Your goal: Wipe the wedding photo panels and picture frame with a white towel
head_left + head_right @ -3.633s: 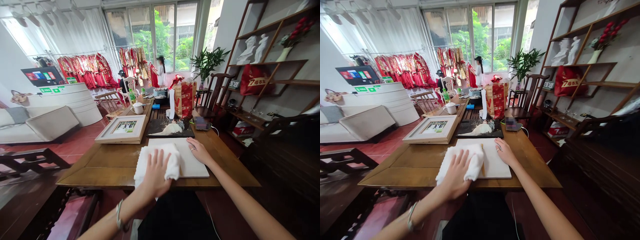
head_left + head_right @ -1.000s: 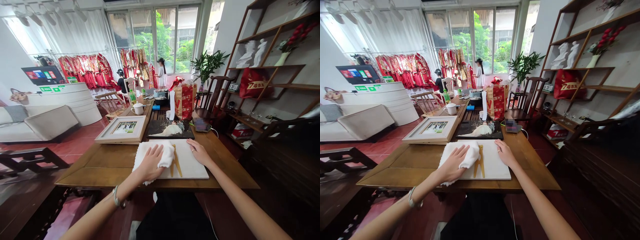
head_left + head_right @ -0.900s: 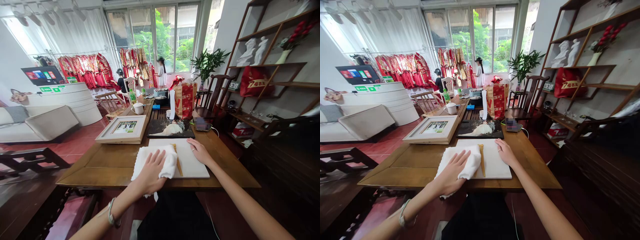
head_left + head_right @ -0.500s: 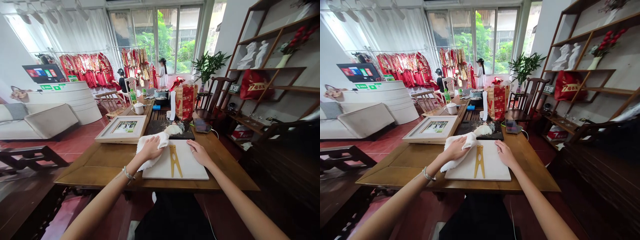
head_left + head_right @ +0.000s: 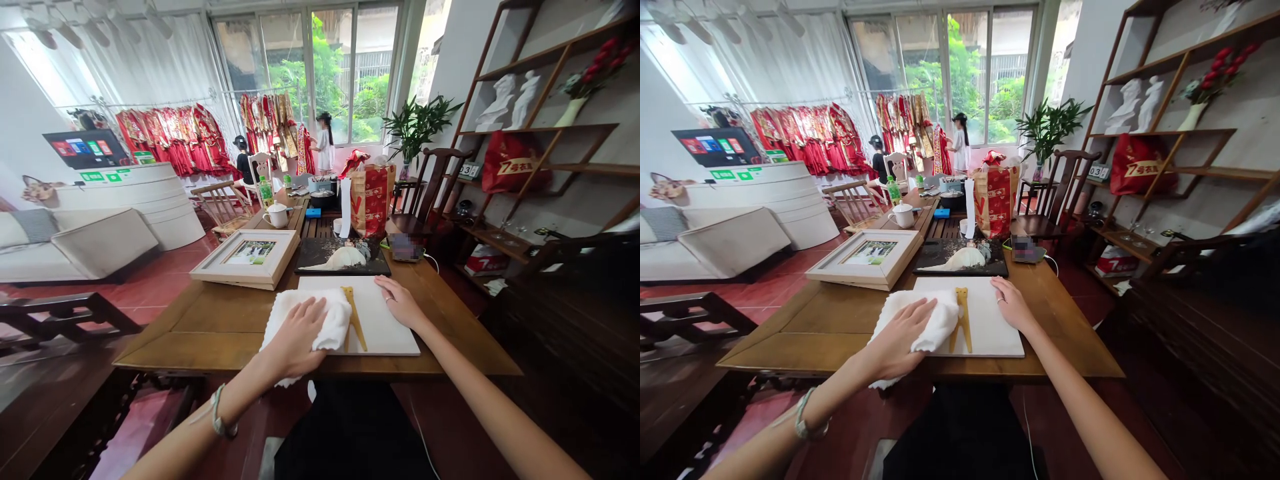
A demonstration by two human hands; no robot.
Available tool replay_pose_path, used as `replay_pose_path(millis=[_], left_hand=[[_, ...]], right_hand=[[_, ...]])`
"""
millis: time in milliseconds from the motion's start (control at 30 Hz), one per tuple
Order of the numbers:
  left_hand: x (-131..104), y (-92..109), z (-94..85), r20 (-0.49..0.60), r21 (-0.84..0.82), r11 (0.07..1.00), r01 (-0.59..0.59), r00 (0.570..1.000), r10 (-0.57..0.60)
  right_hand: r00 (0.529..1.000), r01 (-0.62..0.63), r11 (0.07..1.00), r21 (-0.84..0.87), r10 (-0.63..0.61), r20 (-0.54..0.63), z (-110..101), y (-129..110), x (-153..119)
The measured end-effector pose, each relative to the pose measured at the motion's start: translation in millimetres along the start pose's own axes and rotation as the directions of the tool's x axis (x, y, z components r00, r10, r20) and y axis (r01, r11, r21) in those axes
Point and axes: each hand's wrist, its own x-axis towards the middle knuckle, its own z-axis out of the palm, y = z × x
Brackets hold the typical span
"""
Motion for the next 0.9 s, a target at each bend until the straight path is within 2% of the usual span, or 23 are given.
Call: replay_pose_path(millis=[67, 233, 367, 500, 733, 800, 900], left_hand=[[12.6, -10.1, 2.3, -0.033, -0.027, 1.0, -0.016, 0.999, 0.015], [57.2, -50.7, 9.6, -0.087, -0.078, 0.997, 0.004, 0.996, -0.011], [74.0, -63.5, 9.3, -0.086, -0.099, 0.995, 0.009, 0.996, -0.017], [58.5, -51.3, 3.9, -0.066, -0.116, 0.993, -0.011, 0.998, 0.003], [-4.2, -2.3, 3.8, -0.05, -0.152, 0.988, -0.027, 0.999, 0.019], [-9.0, 4.6, 5.2, -0.053, -0.152, 0.988, -0.021, 0.999, 0.013], [7.1, 0.5, 7.7, -0.072, -0.142, 0.989, 0.046, 0.996, -0.056]], right_hand=[[1.0, 0.003, 1.0, -0.01, -0.003, 0.002, -0.3, -0.3, -0.5], [1.0, 0.006, 1.0, -0.023, -0.006, 0.009, -1.2, -1.2, -1.3], [1.0, 0.004, 1.0, -0.01, -0.004, 0.006, -1.4, -1.2, -1.1], [1.0, 0.005, 1.0, 0.003, -0.005, 0.005, -1.1, -1.2, -1.1], [1.0, 0.006, 1.0, 0.009, -0.006, -0.016, 0.3, -0.3, -0.2], [1.0, 0.009, 1.0, 0.007, -0.009, -0.016, 0.6, -0.2, 0.0], [1.0, 0.01, 1.0, -0.007, -0.01, -0.01, 0.2, -0.7, -0.2]])
